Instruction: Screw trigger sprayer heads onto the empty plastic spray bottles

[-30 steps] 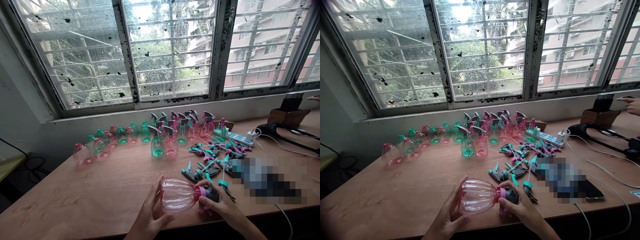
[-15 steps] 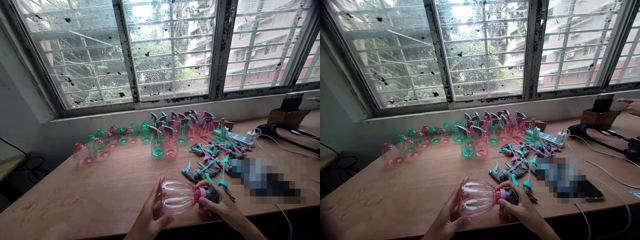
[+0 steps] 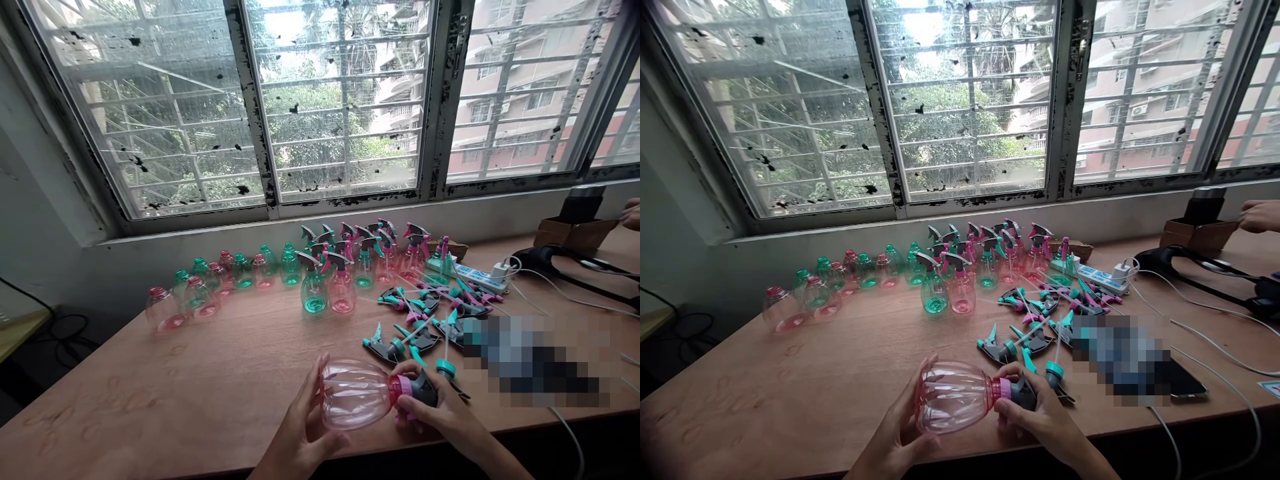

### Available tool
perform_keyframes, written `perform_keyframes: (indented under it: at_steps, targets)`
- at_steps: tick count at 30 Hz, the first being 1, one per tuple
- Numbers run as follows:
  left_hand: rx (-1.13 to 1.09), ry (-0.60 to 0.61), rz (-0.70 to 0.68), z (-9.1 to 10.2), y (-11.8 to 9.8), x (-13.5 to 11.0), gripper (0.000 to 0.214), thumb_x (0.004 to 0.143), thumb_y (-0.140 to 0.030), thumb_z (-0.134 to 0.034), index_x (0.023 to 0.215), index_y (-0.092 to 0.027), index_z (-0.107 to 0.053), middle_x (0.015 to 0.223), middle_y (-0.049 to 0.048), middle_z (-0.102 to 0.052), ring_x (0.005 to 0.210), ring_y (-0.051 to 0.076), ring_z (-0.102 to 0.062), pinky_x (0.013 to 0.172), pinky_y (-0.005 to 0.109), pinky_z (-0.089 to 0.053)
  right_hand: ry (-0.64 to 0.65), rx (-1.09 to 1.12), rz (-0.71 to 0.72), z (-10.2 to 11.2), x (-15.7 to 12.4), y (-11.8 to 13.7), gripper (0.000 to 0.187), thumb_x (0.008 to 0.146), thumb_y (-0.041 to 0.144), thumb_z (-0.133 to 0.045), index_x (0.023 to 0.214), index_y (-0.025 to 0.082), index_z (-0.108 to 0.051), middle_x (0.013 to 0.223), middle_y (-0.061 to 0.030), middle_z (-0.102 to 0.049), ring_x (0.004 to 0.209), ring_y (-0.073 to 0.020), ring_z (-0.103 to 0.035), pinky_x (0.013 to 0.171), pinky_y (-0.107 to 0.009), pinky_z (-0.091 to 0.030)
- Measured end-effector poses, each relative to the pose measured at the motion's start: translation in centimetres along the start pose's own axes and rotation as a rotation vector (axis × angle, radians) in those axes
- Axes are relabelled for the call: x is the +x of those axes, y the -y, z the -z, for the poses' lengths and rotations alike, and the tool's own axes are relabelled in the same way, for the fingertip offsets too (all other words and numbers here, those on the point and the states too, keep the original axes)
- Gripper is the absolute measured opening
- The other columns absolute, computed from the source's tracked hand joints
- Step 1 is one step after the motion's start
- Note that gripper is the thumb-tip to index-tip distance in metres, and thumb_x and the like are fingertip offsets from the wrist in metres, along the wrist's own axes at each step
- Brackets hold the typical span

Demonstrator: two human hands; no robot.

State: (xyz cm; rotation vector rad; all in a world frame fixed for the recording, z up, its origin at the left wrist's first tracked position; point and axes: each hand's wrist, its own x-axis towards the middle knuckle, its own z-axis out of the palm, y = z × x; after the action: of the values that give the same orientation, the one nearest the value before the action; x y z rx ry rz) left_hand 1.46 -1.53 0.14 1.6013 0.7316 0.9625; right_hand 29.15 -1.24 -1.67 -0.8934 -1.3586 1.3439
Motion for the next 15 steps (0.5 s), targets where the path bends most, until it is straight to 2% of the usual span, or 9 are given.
perform_keyframes:
  at_steps: [7, 12, 15]
  targets:
    - [0.067, -0.048, -0.072, -0.23, 0.25, -0.1, 0.077, 0.091, -0.037, -0.068, 0.154, -0.044, -0.023, 0.167, 0.0047, -0.022, 0.143, 0.031, -0.041, 0.114, 0.046, -0.041, -0.064, 0.012, 0.013, 0.1, 0.05, -0.35, 0.04, 0.081, 0.049, -0.077, 0.104, 0.021, -0.06, 0.069, 0.0009, -0.069, 0.056, -0.0171, -0.066, 0.045, -0.022, -0.05]
    - [0.036, -0.018, 0.014, -0.17, -0.18, -0.36, 0.095, 0.084, -0.037, -0.077, 0.155, -0.044, -0.015, 0.168, 0.004, -0.021, 0.145, 0.033, -0.038, 0.12, 0.049, -0.032, -0.038, 0.022, 0.005, 0.15, 0.07, -0.36, 0.038, 0.083, 0.046, -0.077, 0.106, 0.021, -0.06, 0.071, 0.0015, -0.067, 0.059, -0.0168, -0.068, 0.047, -0.022, -0.049]
    - [0.05, -0.004, 0.013, -0.07, -0.24, -0.27, 0.093, 0.084, -0.036, -0.077, 0.156, -0.042, -0.018, 0.168, 0.0046, -0.02, 0.146, 0.033, -0.037, 0.12, 0.049, -0.031, -0.044, 0.013, 0.012, 0.11, 0.11, -0.3, 0.038, 0.083, 0.047, -0.076, 0.107, 0.021, -0.06, 0.07, 0.0012, -0.068, 0.058, -0.0168, -0.068, 0.047, -0.022, -0.05]
